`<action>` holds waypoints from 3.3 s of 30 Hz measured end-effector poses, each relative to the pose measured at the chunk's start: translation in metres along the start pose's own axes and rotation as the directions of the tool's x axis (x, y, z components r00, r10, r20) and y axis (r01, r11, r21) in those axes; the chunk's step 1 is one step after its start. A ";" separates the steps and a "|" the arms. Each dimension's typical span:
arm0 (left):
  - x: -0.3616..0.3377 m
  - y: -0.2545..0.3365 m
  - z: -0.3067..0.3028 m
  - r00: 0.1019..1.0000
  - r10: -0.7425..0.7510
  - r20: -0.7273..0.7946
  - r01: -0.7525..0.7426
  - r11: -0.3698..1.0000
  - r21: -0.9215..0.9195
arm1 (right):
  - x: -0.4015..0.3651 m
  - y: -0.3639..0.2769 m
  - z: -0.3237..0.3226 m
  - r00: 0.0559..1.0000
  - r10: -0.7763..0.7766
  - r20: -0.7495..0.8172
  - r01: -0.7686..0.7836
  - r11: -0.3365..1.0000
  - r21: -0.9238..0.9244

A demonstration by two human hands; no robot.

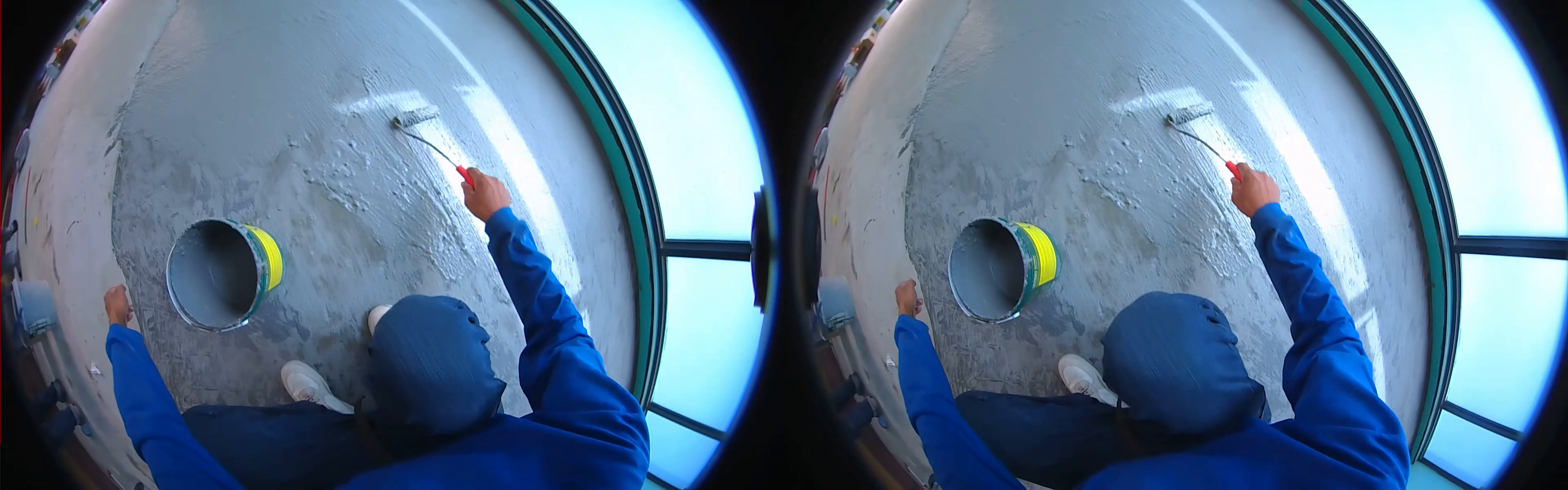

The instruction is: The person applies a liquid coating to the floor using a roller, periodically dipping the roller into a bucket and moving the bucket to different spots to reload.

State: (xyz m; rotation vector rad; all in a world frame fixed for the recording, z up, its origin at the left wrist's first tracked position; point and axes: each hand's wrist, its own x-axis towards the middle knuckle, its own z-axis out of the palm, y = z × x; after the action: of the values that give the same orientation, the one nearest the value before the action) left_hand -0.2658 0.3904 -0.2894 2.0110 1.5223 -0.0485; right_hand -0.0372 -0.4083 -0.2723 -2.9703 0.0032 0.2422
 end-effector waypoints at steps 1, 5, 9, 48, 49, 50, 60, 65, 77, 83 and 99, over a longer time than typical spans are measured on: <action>0.001 -0.001 0.001 1.000 -0.004 0.008 0.004 1.000 -0.004 | 0.019 -0.010 -0.002 1.000 -0.011 0.011 0.011 1.000 -0.002; 0.005 -0.008 0.008 1.000 0.006 0.005 -0.006 1.000 0.013 | 0.099 -0.051 -0.017 0.996 -0.083 0.028 0.084 0.995 -0.055; 0.010 -0.014 0.013 1.000 0.004 0.016 -0.004 1.000 0.019 | 0.169 -0.093 -0.054 0.992 -0.123 0.016 0.124 0.985 -0.124; 0.021 0.009 -0.036 1.000 0.026 0.002 -0.026 0.998 -0.048 | -0.368 0.191 -0.005 0.906 0.373 0.199 -0.386 0.922 0.031; 0.019 0.011 -0.036 0.999 0.035 0.000 -0.035 0.999 -0.034 | -0.387 0.200 -0.007 0.893 0.398 0.210 -0.413 0.910 0.030; 0.017 0.014 -0.037 0.999 0.043 -0.003 -0.044 0.999 -0.022 | -0.403 0.208 -0.010 0.879 0.423 0.221 -0.439 0.898 0.029; 0.013 0.012 -0.042 0.999 0.050 -0.019 -0.050 0.999 -0.012 | -0.383 0.261 -0.013 0.922 0.377 0.087 -0.380 0.924 0.026; 0.015 0.003 -0.049 0.999 0.052 -0.014 -0.052 0.998 0.020 | -0.263 0.221 -0.009 0.971 0.238 -0.019 -0.237 0.971 0.015; 0.010 -0.031 -0.045 0.997 -0.025 -0.079 0.030 0.998 0.062 | 0.031 0.076 -0.005 1.000 0.012 -0.028 -0.012 1.000 -0.009; 0.005 -0.045 -0.038 0.990 -0.087 -0.107 0.097 0.991 0.091 | 0.154 -0.011 -0.022 0.992 -0.085 -0.091 0.074 0.991 -0.110; 0.020 -0.067 -0.042 0.999 0.004 -0.040 -0.001 0.997 0.079 | 0.187 0.014 -0.033 1.000 0.000 -0.015 -0.002 0.985 -0.170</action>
State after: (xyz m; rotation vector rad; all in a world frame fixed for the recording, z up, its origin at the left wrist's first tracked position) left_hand -0.3320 0.4382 -0.2922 2.0878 1.5651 -0.0685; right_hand 0.1526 -0.4257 -0.2721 -3.1423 -0.0147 0.2309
